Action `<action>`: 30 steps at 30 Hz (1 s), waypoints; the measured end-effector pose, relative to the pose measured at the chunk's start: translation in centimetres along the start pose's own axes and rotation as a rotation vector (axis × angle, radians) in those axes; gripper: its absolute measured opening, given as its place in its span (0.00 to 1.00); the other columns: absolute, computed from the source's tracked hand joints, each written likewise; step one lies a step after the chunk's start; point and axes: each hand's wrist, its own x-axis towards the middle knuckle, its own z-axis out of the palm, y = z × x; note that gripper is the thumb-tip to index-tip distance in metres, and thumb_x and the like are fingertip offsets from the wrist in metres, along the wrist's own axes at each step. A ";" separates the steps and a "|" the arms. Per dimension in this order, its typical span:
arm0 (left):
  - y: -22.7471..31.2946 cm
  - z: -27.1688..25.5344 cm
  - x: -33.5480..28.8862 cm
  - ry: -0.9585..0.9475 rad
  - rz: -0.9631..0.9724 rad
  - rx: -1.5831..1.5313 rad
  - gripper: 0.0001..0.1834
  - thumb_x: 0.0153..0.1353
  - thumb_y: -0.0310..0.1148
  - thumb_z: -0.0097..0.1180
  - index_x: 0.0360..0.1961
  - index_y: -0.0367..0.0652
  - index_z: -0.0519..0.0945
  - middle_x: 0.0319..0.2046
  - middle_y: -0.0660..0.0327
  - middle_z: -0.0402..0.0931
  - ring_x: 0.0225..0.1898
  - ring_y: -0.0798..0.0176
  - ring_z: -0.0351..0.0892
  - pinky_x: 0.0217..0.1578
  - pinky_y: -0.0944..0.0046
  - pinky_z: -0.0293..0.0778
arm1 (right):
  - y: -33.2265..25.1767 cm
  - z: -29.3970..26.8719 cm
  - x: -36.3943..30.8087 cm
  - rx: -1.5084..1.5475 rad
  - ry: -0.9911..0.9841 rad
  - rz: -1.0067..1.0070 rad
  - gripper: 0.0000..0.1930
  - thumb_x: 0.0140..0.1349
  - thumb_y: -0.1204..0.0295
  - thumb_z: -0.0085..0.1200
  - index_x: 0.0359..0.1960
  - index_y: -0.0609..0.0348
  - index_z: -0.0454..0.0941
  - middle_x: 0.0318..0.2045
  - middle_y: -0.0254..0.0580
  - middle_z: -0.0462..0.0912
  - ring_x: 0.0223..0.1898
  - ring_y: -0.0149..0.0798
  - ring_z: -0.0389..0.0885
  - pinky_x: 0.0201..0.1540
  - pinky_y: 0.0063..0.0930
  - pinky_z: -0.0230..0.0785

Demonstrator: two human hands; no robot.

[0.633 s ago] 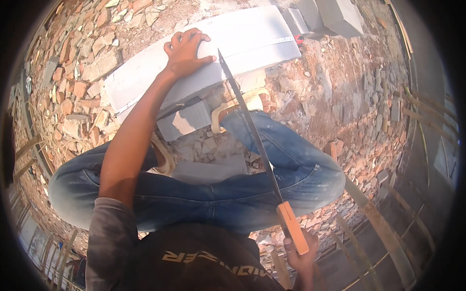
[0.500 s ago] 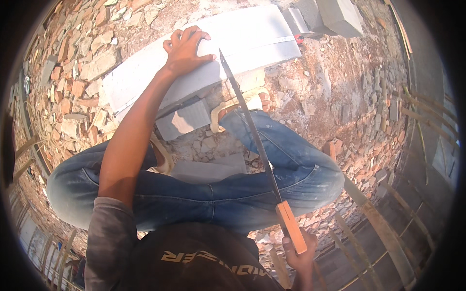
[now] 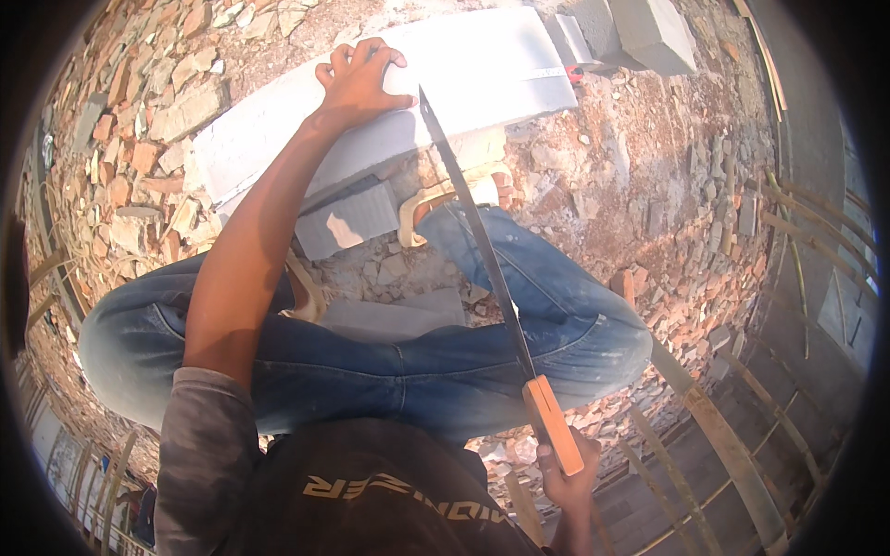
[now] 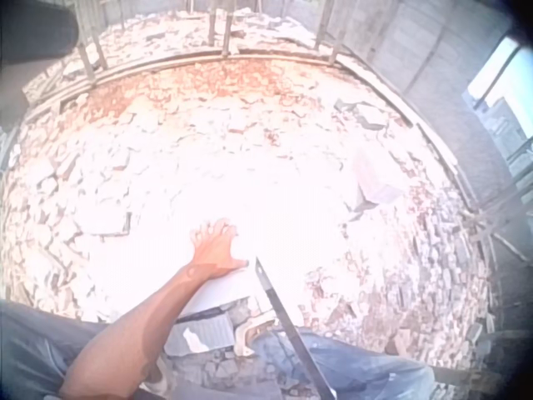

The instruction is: The person measures a white rectangular tile with a tape measure, marks a line, and uses a hand saw to cut the tile into two pieces. The person then picks up one of the cut pieces.

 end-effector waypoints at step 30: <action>0.9 0.0 0.5 -0.072 -0.087 0.041 0.38 0.38 0.55 0.74 0.55 0.65 0.79 0.67 0.61 0.62 0.72 0.40 0.46 0.63 0.33 0.43 | 1.7 0.2 -0.6 0.029 0.039 0.003 0.14 0.62 0.67 0.57 0.36 0.71 0.80 0.17 0.40 0.76 0.17 0.33 0.75 0.23 0.28 0.64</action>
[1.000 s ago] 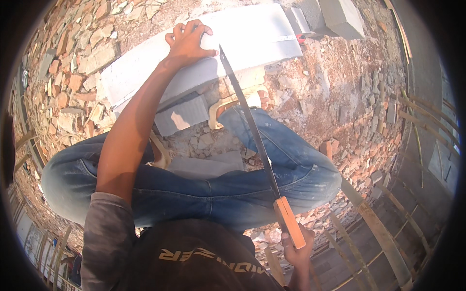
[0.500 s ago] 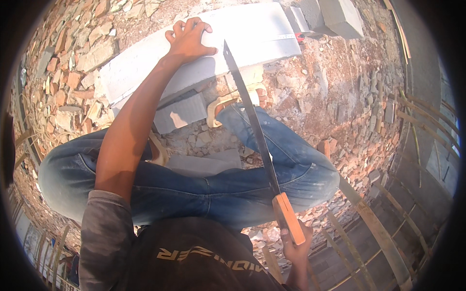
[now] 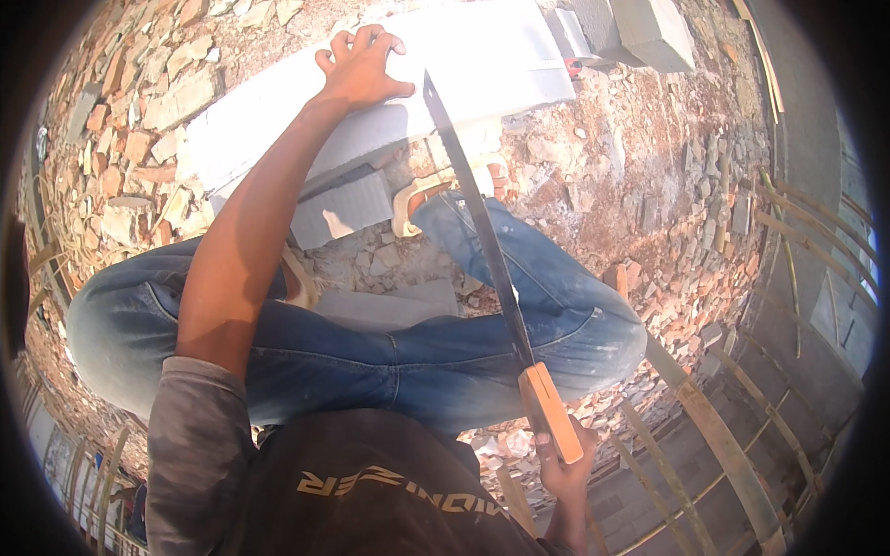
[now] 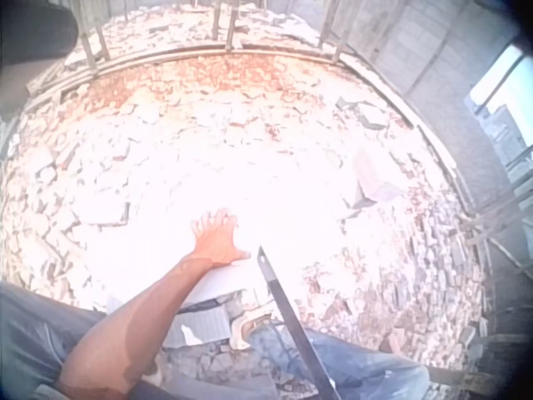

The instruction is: The person measures a white rectangular tile with a tape measure, marks a line, and uses a hand saw to cut the tile into two pieces. The person then picks up one of the cut pieces.

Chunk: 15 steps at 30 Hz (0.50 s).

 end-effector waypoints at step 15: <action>0.1 0.0 0.1 -0.019 -0.007 0.001 0.38 0.38 0.55 0.73 0.55 0.66 0.78 0.66 0.61 0.62 0.72 0.40 0.45 0.63 0.33 0.42 | -1.5 -1.0 1.0 -0.096 0.053 -0.085 0.17 0.62 0.63 0.60 0.36 0.71 0.79 0.14 0.35 0.74 0.16 0.27 0.73 0.21 0.25 0.63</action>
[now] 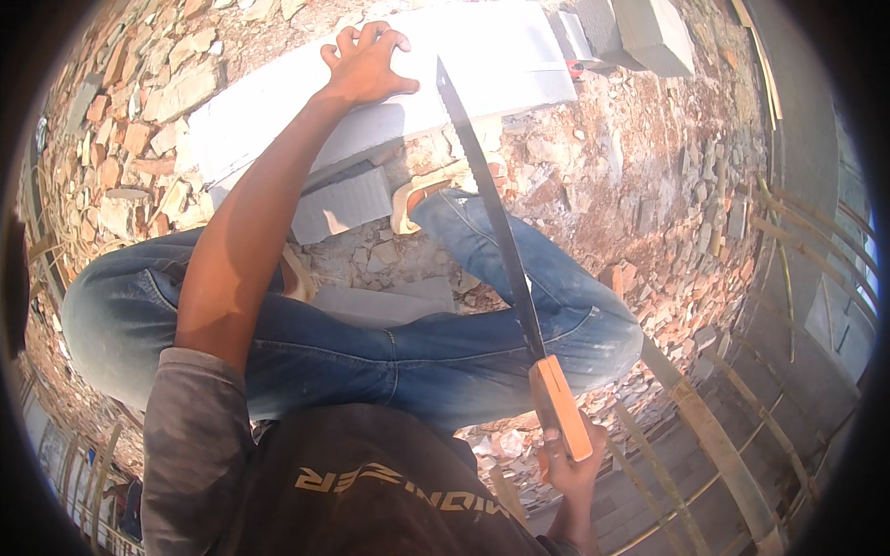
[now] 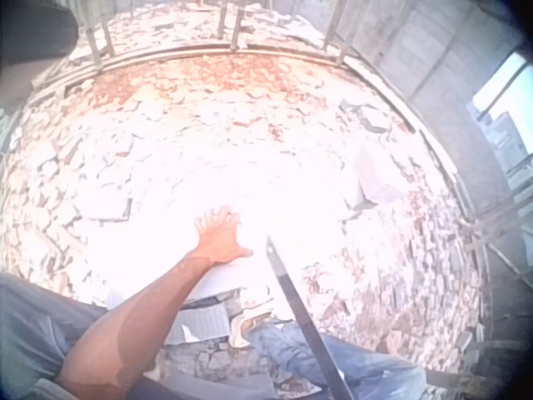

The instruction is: The person measures a white rectangular tile with a tape measure, marks a line, and uses a hand saw to cut the tile into two pieces. The person then picks up one of the cut pieces.

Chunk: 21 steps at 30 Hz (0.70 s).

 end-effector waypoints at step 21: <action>0.2 0.0 0.1 0.003 0.001 0.025 0.39 0.39 0.55 0.72 0.56 0.63 0.77 0.67 0.59 0.61 0.72 0.39 0.45 0.61 0.33 0.44 | -0.5 0.2 -0.2 -0.045 -0.059 0.100 0.18 0.67 0.59 0.59 0.39 0.66 0.79 0.31 0.47 0.80 0.32 0.45 0.77 0.37 0.39 0.67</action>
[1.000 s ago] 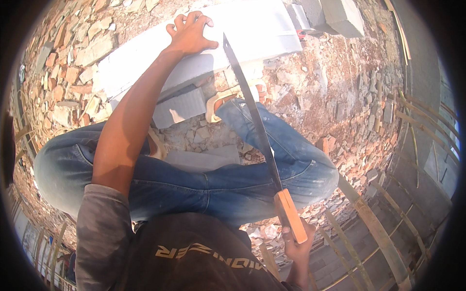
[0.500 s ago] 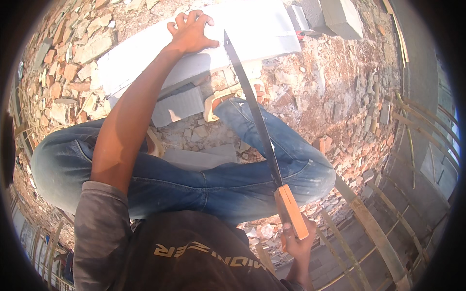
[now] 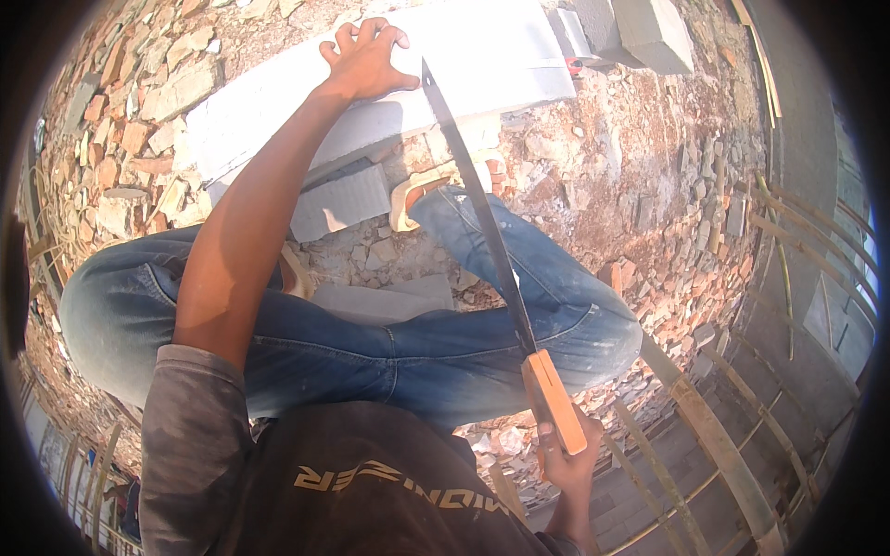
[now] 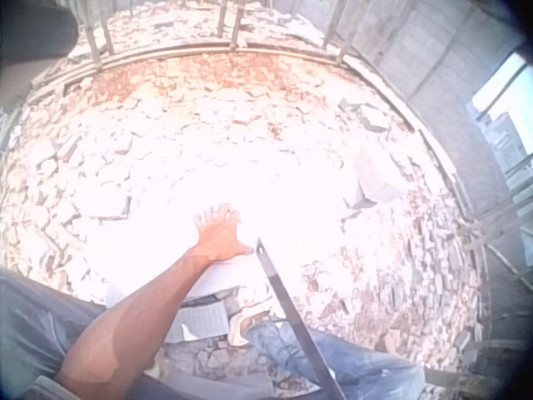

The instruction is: The person measures a white rectangular tile with a tape measure, marks a line, and uses a hand saw to cut the tile into two pieces. The person then picks up one of the cut pieces.

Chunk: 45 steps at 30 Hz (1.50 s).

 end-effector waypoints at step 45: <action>-1.0 0.9 0.7 -0.019 0.013 0.007 0.38 0.37 0.52 0.71 0.56 0.64 0.76 0.68 0.58 0.59 0.72 0.35 0.43 0.62 0.32 0.43 | 0.9 0.8 0.5 0.055 0.007 -0.076 0.20 0.64 0.62 0.57 0.44 0.73 0.80 0.13 0.36 0.71 0.16 0.28 0.70 0.21 0.28 0.61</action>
